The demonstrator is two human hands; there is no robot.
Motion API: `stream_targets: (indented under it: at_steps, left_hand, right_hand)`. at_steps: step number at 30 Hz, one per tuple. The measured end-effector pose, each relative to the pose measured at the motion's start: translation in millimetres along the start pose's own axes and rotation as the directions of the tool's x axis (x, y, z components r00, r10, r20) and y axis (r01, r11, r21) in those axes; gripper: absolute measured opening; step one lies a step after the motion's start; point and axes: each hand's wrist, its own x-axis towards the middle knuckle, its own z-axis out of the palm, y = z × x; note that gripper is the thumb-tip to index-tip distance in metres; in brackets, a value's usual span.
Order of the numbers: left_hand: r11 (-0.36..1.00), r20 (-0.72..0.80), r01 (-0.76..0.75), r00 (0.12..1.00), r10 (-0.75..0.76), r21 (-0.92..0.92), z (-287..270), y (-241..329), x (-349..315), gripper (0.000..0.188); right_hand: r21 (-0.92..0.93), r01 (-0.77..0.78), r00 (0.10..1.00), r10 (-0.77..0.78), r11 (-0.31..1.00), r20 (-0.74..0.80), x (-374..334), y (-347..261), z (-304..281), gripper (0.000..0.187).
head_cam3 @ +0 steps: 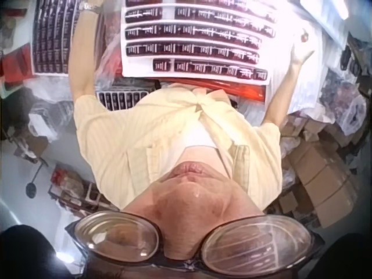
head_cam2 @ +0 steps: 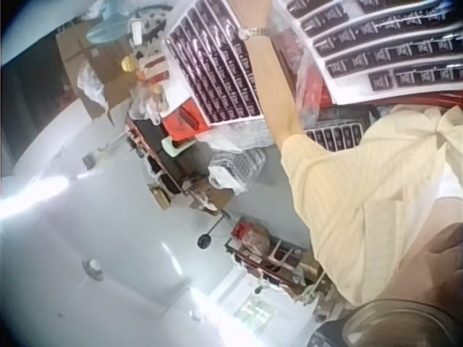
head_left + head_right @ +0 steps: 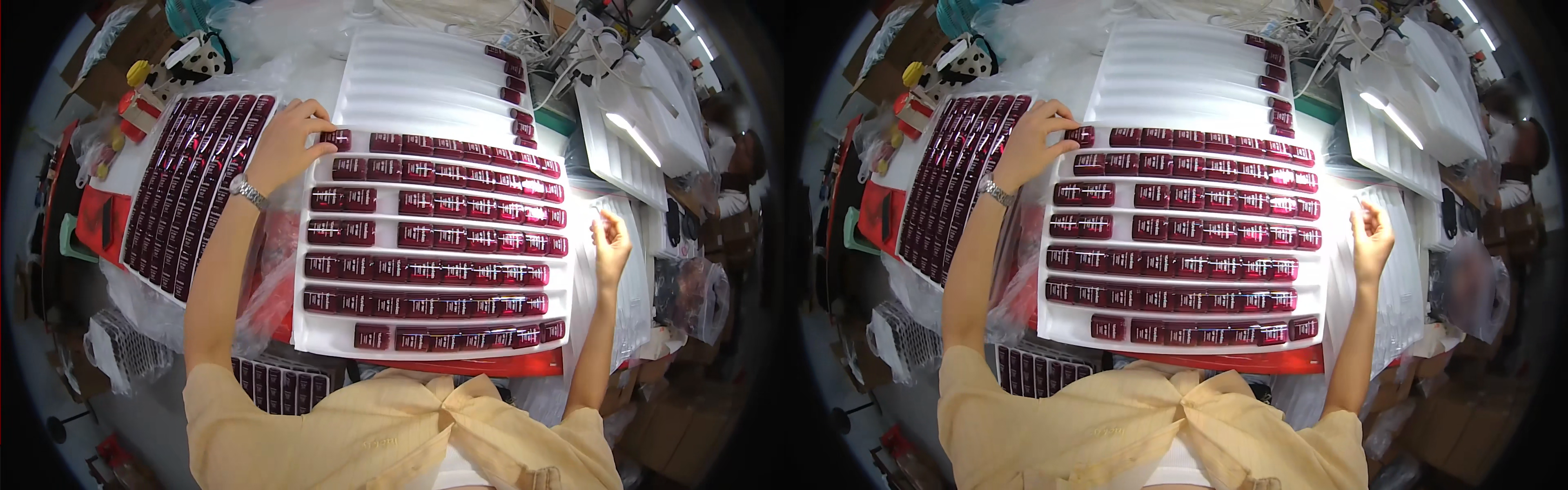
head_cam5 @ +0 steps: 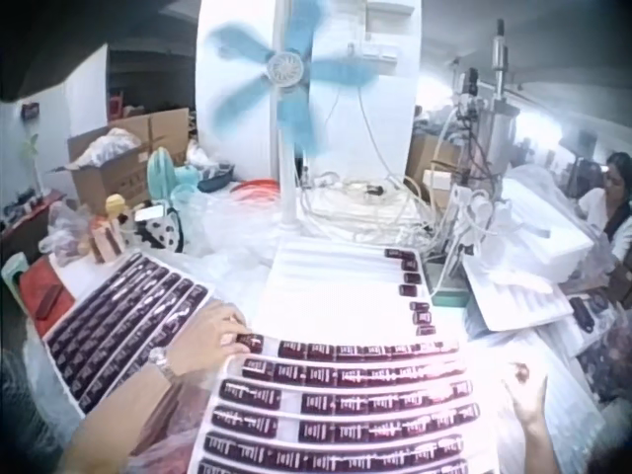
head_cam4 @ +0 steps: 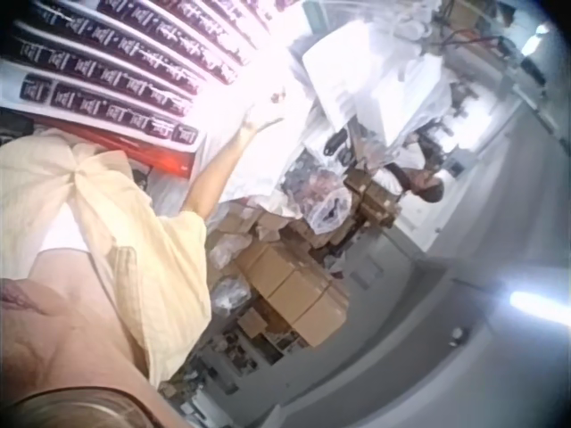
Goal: The person repeatedly picks small maroon cosmetic bottles from a red tray and places them into individual clear plastic sleeves, then returns the sleeved bottles to the tray. The person also handles white foam inserts and stacks them on the table.
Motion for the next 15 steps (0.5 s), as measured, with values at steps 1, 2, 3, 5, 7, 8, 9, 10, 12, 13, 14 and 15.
stream_targets:
  at_steps: [1,2,3,5,7,8,9,10,12,13,14,15]
  left_hand:
    - [0.998,-0.053,0.041,0.998,-0.043,-0.054,-3,9,-2,0.028]
    - [0.991,-0.105,0.069,0.991,-0.082,-0.116,-1,24,-4,0.029]
    - [0.980,-0.154,0.089,0.981,-0.117,-0.180,0,43,-5,0.031]
    - [0.782,0.035,0.167,0.982,-0.183,-0.600,-5,99,-11,0.035]
    - [0.678,-0.034,0.022,0.997,-0.069,-0.734,8,139,-16,0.036]
    - [0.665,-0.050,-0.014,0.998,-0.035,-0.746,9,154,-15,0.036]
    - [0.648,-0.064,-0.050,0.998,0.002,-0.760,10,165,-13,0.036]
    - [0.676,-0.016,-0.034,0.999,0.033,-0.736,9,171,-11,0.036]
    - [0.605,0.050,0.025,0.998,0.024,-0.796,14,167,-14,0.034]
    - [0.624,0.019,0.039,0.999,-0.038,-0.780,12,161,-18,0.034]
    - [0.533,0.036,0.108,0.989,-0.144,-0.839,15,153,-16,0.034]
    - [0.656,-0.010,0.136,0.977,-0.213,-0.742,9,134,-13,0.033]
  right_hand:
    - [0.137,-0.033,0.999,0.034,0.990,-0.002,-2,-30,2,0.018]
    - [0.250,-0.071,0.996,0.055,0.966,0.072,-7,-70,9,0.019]
    - [0.375,-0.045,0.988,-0.016,0.926,0.156,-14,-101,16,0.018]
    - [0.452,-0.127,0.938,-0.041,0.883,0.344,-32,-159,40,0.019]
    - [0.493,-0.247,0.837,-0.073,0.835,0.542,-48,-196,64,0.017]
    - [0.478,-0.286,0.788,-0.079,0.831,0.610,-51,-203,71,0.018]
    - [0.525,-0.335,0.806,-0.051,0.782,0.590,-57,-209,85,0.020]
    - [0.426,-0.250,0.791,-0.070,0.869,0.608,-58,-209,86,0.031]
    - [0.238,-0.057,0.753,-0.115,0.970,0.648,-59,-211,86,0.064]
    - [0.129,0.096,0.770,-0.156,0.987,0.618,-57,-205,80,0.071]
    - [0.023,0.206,0.851,-0.190,0.978,0.490,-56,-183,69,0.071]
    - [-0.073,0.152,0.921,-0.115,0.986,0.372,-52,-164,50,0.061]
